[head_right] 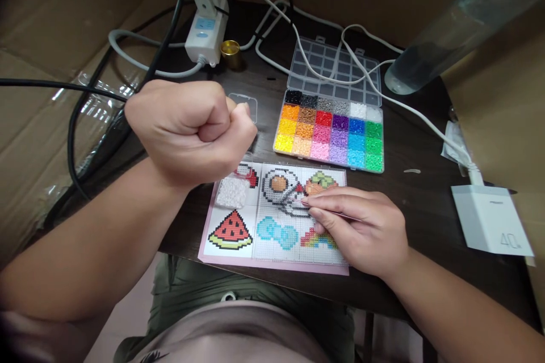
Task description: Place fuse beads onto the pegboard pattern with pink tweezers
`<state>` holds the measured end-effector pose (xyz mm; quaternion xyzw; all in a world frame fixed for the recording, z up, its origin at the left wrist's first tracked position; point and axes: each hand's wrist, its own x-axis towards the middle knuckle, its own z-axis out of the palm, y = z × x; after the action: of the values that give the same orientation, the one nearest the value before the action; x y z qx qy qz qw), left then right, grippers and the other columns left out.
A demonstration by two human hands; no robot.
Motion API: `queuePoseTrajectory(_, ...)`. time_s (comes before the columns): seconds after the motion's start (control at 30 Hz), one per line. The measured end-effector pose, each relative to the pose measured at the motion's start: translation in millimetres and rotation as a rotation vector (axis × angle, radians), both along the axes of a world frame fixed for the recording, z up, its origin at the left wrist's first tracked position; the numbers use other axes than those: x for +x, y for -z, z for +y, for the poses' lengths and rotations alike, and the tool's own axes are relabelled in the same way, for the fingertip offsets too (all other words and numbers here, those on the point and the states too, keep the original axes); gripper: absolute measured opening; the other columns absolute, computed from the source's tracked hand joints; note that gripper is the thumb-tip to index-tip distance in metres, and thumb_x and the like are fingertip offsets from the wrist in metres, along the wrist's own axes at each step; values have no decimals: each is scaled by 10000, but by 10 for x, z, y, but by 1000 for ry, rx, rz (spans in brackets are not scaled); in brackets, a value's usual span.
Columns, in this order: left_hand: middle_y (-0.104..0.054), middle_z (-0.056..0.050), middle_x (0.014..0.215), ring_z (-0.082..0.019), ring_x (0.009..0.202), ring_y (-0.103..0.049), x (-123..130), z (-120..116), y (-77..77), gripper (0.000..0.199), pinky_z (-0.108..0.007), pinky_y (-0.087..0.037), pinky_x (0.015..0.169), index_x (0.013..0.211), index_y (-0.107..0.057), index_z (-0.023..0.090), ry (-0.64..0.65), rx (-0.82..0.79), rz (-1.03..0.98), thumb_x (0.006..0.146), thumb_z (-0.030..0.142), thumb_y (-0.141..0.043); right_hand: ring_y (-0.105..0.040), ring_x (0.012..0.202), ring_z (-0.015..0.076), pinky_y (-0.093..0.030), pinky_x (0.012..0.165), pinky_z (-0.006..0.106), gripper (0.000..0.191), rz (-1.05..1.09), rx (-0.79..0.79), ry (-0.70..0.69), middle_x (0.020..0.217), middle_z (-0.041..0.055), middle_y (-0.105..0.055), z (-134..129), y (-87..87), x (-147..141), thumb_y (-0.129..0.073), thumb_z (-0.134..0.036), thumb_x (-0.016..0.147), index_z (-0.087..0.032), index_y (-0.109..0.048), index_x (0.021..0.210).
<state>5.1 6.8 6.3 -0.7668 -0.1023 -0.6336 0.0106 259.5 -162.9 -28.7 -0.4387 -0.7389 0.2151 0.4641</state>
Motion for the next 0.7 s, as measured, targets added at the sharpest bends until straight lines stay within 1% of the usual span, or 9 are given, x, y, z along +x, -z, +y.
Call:
queuePoseTrajectory(0.1,-163,79,656,-31,466,-222,-6,-15,-8,527,-238,-185,446,850,-221,252,10,-36,9,891,-31,-664,-970,814,199,-849,1004,297,340,-2,1,5,784,-32,-912,-4,6,12,-895,9,1044,-289,-1006,1166)
queuePoseTrajectory(0.2,-177,79,653,-36,459,-233,-16,-39,-1,532,-250,-212,450,851,-222,254,-1,-36,13,890,-23,-674,-975,823,215,-857,973,311,316,-9,2,6,800,-19,-922,-9,3,18,-899,-5,1048,-284,-1007,1147)
queuePoseTrajectory(0.33,-168,76,652,-34,459,-243,-3,-52,16,531,-255,-200,453,852,-228,250,-32,-66,-5,919,-10,-685,-914,684,193,-866,963,349,296,-3,-28,0,740,-38,-886,-13,-6,10,-902,-28,1064,-284,-1007,1169)
queuePoseTrajectory(0.47,-153,77,640,-34,452,-196,39,-20,15,515,-266,-222,461,825,-223,242,43,-49,-54,964,2,-658,-893,650,196,-871,938,377,284,13,-31,7,745,-36,-889,-17,-4,12,-911,-46,1063,-291,-1004,1170)
queuePoseTrajectory(0.53,-144,80,637,-36,447,-186,48,-6,18,520,-266,-230,459,812,-231,242,61,-38,-64,977,19,-670,-905,668,212,-875,931,392,265,12,-32,14,752,-27,-894,-20,2,18,-922,-69,1065,-298,-1009,1167)
queuePoseTrajectory(0.6,-152,78,637,-41,443,-231,40,-10,31,531,-264,-257,459,805,-242,245,27,-57,-51,1010,64,-697,-928,702,241,-881,912,415,226,7,-32,29,761,-9,-900,-23,14,24,-935,-106,1074,-303,-1015,1152)
queuePoseTrajectory(0.7,-208,65,633,-57,455,-368,14,-37,60,553,-260,-340,470,783,-262,244,-58,-126,8,1060,129,-727,-930,702,255,-885,897,435,183,4,-29,45,769,6,-904,-30,35,33,-938,-148,1091,-304,-1022,1135)
